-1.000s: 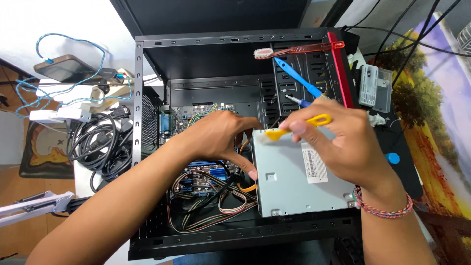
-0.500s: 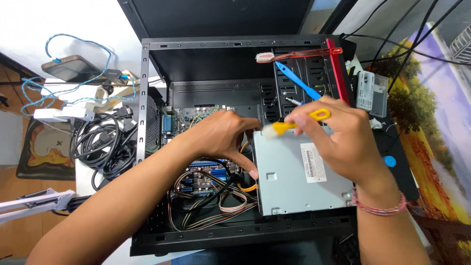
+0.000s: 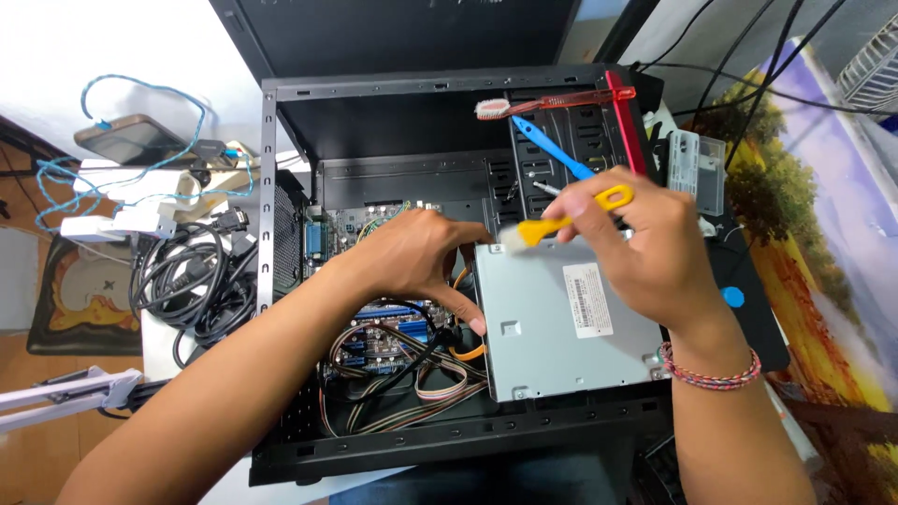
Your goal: The person holds an optical disc drive inside an open desktop computer case and brushes dust off its top and side surfaces with a yellow-handled brush, turning the drive to reach different faces. They then position the drive in the case bay and use a screwdriver to drive screws to secure it.
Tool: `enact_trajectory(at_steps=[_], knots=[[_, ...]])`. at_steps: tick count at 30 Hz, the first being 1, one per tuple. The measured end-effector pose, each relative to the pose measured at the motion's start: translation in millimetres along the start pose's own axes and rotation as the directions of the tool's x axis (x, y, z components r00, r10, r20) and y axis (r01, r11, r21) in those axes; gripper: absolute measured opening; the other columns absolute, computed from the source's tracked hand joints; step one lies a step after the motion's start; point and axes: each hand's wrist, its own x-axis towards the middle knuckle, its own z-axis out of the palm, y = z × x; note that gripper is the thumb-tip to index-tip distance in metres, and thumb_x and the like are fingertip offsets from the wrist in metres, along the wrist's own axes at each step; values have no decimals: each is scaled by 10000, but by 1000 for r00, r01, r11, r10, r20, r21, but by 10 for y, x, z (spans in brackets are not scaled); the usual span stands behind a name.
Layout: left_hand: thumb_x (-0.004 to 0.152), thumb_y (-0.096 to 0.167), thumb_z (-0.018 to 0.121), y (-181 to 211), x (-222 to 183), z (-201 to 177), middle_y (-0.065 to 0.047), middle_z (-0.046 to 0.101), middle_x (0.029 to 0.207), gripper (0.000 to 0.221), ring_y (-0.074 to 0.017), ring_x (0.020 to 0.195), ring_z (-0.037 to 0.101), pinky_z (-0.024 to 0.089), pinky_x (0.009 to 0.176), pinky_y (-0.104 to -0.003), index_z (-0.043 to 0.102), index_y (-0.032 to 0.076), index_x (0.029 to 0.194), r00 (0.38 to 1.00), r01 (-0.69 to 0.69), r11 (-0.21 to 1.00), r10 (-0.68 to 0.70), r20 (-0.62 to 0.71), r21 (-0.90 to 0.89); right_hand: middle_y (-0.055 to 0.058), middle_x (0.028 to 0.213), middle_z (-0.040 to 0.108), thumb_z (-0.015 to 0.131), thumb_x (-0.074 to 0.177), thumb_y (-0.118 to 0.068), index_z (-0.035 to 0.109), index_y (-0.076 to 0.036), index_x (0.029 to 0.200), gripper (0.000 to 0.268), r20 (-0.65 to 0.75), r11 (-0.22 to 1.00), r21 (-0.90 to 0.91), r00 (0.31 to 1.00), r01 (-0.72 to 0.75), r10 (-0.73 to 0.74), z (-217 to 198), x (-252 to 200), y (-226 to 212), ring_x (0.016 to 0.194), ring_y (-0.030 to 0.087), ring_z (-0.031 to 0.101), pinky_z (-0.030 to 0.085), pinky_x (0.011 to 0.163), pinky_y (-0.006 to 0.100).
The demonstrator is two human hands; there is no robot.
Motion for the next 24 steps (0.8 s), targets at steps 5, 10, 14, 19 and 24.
enact_trajectory(at_steps=[5,10,14,19,24], knots=[[474,767,818,28,1,-21,-111,774,826,1022,-273,670,757,595,634,-381,706,22,1164,998,47,998,-48,34,29,78,866,755,610,1072,-187,756,-19,959,250,-2,986,-159,999,47,-48,-1,2,12,765,173,718,546,689,302],[453,791,804,-4,12,17,-132,768,820,1074,-275,692,770,614,652,-370,695,17,1190,997,67,996,-69,46,52,91,781,740,625,1050,-169,786,-21,933,248,-20,948,-316,999,32,-40,1,-1,25,702,200,678,510,663,341],[457,812,781,2,5,19,-131,772,803,1076,-270,706,771,614,660,-371,702,22,1182,995,82,995,-85,55,53,79,855,749,611,1067,-176,760,-30,929,250,-40,977,-208,998,42,-52,1,-13,54,759,162,706,534,700,310],[449,803,789,4,10,8,-111,770,835,1086,-273,652,762,607,628,-383,691,3,1178,997,64,997,-66,40,48,76,895,745,591,1075,-189,738,-23,945,257,-48,999,-40,999,-6,4,-21,-22,7,763,126,739,562,684,265],[463,804,800,24,-2,-6,-132,752,747,1080,-288,678,759,606,652,-384,691,1,1176,995,80,993,-84,47,82,90,890,737,574,1083,-170,740,-4,985,254,-79,997,-55,996,-51,46,-82,-29,-127,762,129,728,543,701,272]])
